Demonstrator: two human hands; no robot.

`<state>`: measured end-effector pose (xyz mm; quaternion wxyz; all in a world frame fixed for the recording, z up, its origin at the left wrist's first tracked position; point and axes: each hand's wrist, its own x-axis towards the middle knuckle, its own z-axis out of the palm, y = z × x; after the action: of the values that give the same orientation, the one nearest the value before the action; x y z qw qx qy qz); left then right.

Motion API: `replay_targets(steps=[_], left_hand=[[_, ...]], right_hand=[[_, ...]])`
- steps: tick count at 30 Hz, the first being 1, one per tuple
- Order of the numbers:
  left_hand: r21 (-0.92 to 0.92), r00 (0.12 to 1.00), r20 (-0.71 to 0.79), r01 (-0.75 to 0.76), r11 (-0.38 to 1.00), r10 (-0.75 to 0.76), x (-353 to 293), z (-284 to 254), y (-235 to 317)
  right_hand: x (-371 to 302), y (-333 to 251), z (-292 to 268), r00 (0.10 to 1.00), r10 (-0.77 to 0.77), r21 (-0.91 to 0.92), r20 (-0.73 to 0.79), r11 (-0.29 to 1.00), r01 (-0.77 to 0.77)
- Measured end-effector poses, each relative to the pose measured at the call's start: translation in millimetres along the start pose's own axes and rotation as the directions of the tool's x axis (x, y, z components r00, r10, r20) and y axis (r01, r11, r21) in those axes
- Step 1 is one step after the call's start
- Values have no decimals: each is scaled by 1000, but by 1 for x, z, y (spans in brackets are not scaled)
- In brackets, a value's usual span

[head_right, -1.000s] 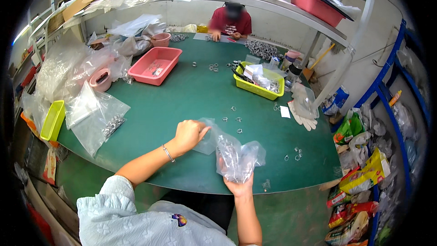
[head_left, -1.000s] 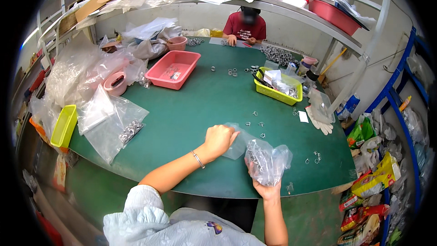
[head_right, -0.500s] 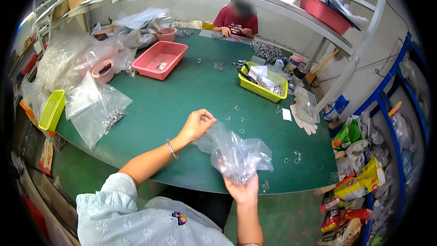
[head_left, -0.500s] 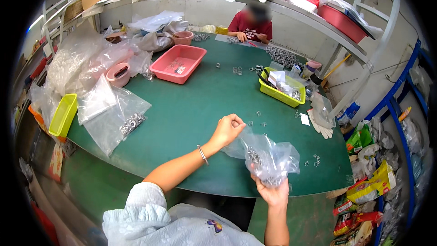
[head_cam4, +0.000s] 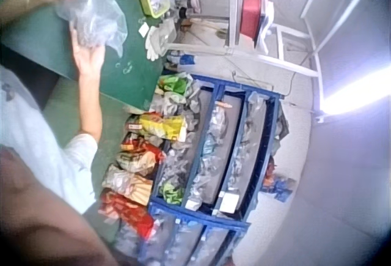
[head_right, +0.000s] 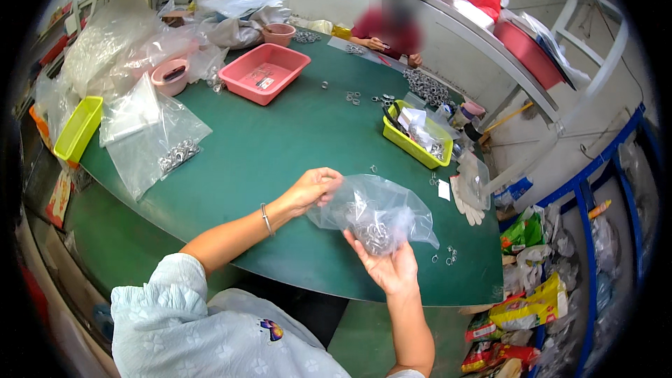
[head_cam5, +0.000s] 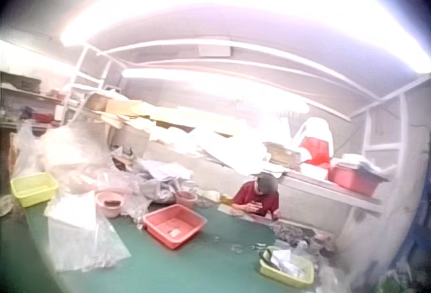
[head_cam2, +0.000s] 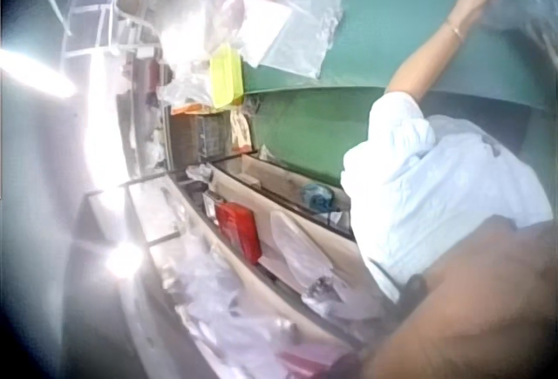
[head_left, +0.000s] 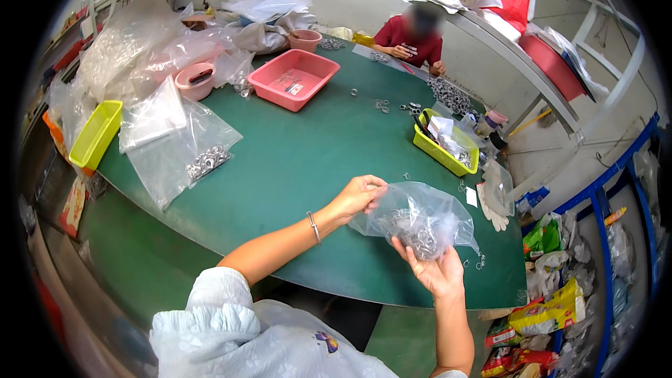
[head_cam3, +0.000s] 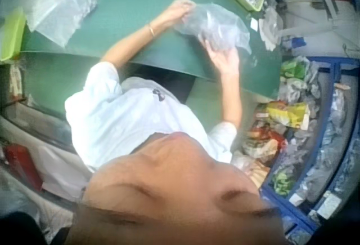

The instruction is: The person sorts small metal rings by hand on a green tabletop, picking them up individually or in small clusters from the surface and placing them into clear plastic bags.

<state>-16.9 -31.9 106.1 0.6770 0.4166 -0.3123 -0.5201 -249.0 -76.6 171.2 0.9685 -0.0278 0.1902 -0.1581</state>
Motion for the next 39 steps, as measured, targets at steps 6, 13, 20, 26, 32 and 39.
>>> replay_targets(steps=[6, 13, 20, 26, 32, 39], left_hand=[[-241, 998, -22, 54, 969, -61, 5, -11, -7], [-340, 992, -78, 70, 938, -102, -5, -28, 2], [-414, 992, -104, 23, 910, -73, -11, -70, 7], [-542, 994, -68, 37, 840, -88, -15, -94, -1], [-333, 983, -150, 55, 941, -110, -17, -90, -5], [313, 957, -235, -93, 945, 172, -22, -80, -11]], right_hand=[[19, -7, 3, 996, -29, -169, -89, 986, 14], [38, -18, 13, 994, -36, -193, -106, 981, 15], [73, -5, 31, 1000, 2, -305, 4, 952, -1], [89, -18, 3, 994, 11, -249, 112, 968, 18], [59, -74, -63, 945, -326, -303, -2, 901, 310], [-6, -152, -155, 744, -617, -732, -258, 627, 265]])
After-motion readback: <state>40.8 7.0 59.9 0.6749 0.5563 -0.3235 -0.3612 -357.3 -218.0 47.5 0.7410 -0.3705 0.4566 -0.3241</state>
